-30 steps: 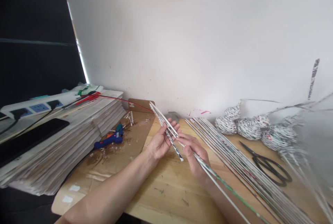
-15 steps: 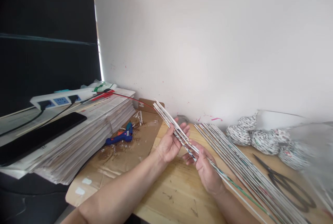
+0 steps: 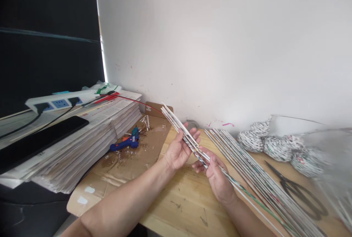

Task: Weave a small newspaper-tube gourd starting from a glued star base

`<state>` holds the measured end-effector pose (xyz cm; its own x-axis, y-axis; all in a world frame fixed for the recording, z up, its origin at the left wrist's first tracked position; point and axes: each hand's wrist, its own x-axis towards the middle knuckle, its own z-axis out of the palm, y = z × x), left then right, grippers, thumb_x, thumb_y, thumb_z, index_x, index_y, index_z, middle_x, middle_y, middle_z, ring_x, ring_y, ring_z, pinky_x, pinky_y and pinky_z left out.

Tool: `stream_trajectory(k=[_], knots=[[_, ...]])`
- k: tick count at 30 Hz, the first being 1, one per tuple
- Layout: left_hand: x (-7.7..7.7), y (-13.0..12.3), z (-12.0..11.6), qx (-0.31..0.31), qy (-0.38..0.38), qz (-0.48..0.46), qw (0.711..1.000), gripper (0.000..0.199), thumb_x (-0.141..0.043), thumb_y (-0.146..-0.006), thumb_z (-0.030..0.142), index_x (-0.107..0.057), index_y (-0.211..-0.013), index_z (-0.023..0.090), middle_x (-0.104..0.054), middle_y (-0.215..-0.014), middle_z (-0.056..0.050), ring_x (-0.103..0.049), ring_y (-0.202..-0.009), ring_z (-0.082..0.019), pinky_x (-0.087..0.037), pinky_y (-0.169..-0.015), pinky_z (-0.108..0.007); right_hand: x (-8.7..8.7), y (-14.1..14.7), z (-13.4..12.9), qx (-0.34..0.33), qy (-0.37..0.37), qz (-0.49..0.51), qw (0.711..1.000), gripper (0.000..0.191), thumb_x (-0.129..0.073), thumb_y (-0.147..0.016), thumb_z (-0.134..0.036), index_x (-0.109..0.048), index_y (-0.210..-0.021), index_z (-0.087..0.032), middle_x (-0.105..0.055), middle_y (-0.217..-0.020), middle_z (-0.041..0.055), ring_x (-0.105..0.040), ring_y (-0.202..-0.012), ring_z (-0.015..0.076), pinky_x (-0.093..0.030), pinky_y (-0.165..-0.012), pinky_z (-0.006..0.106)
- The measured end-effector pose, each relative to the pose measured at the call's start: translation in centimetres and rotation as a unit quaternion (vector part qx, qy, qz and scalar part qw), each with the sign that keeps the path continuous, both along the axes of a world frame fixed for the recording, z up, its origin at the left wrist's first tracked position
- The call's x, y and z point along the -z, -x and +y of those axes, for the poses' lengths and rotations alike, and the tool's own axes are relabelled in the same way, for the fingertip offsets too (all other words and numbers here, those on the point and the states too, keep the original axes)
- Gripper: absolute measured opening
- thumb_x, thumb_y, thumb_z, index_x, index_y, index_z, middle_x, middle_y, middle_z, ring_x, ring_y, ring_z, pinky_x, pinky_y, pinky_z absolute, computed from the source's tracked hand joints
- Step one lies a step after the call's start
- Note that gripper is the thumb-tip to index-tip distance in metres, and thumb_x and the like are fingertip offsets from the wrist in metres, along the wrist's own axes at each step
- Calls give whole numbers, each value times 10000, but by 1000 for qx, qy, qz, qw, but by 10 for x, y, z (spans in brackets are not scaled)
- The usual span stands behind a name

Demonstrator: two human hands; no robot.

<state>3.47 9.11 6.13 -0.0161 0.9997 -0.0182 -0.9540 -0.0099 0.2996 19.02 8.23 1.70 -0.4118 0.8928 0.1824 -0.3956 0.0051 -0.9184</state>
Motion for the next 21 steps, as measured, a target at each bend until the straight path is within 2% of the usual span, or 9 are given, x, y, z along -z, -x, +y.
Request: stream_trajectory(k=[7, 11, 17, 21], knots=[[1, 0, 1, -15, 13, 17, 1000, 292, -459, -983, 344, -539, -1237, 226, -704, -1005, -81, -705, -1040, -242, -542, -950, -426, -1, 0, -1, 9, -17, -12, 1000, 407, -491, -952, -530, -657, -1212, -265, -716, -1112, 90, -697, -817, 244, -523, -663, 367], [0, -1, 1, -22, 18, 21, 999, 247, -470, -981, 327, -545, -1191, 220, -700, -984, -68, -712, -1027, -242, -553, -936, -420, 1, -1, -2, 24, -55, -30, 998, 386, -498, -961, -498, -659, -1222, -264, -720, -1125, 89, -693, -850, 239, -533, -678, 363], [-4, -1, -1, -30, 37, 26, 999, 206, -483, -978, 294, -553, -1148, 204, -701, -971, -70, -716, -1016, -244, -556, -942, -427, 1, -4, -5, 91, -143, -123, 978, 354, -561, -949, -411, -644, -1251, -245, -682, -1218, 99, -671, -983, 268, -567, -733, 386], [-2, -2, 0, -34, 37, 25, 998, 220, -482, -978, 301, -552, -1163, 206, -707, -981, -75, -718, -1008, -245, -556, -941, -433, 0, -4, -6, 120, -165, -154, 967, 339, -606, -926, -380, -654, -1234, -246, -693, -1203, 93, -683, -986, 271, -586, -738, 382]])
